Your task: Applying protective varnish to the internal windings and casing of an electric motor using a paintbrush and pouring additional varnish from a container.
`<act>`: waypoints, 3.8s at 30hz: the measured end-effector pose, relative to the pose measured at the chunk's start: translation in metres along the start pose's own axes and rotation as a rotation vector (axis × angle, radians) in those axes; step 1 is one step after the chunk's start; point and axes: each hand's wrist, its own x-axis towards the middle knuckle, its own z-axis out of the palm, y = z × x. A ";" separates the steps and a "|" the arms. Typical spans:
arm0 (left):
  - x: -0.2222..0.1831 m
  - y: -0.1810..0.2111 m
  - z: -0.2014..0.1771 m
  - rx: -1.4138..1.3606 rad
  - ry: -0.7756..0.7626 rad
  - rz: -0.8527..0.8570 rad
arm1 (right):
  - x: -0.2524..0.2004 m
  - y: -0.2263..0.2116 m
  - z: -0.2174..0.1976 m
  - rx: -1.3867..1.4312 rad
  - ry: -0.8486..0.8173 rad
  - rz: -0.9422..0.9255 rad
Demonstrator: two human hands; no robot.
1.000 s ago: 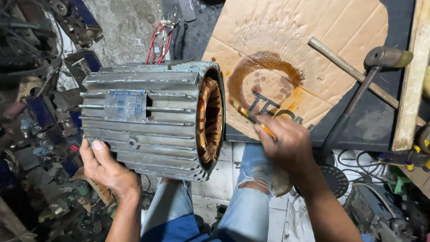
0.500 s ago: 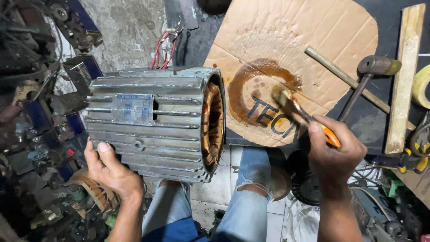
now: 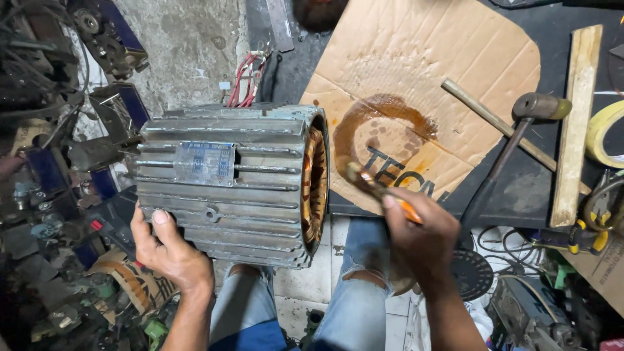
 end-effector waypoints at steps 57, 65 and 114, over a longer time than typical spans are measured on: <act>0.033 -0.014 -0.025 -0.143 -0.347 -0.400 | 0.018 -0.207 0.019 0.135 -0.109 0.716; 0.052 -0.009 -0.041 -0.103 -0.513 -0.426 | 0.033 -0.213 0.013 -0.083 -0.256 0.784; -0.037 0.029 0.026 -0.220 -0.728 -0.911 | 0.069 -0.156 -0.078 -0.022 -0.370 0.976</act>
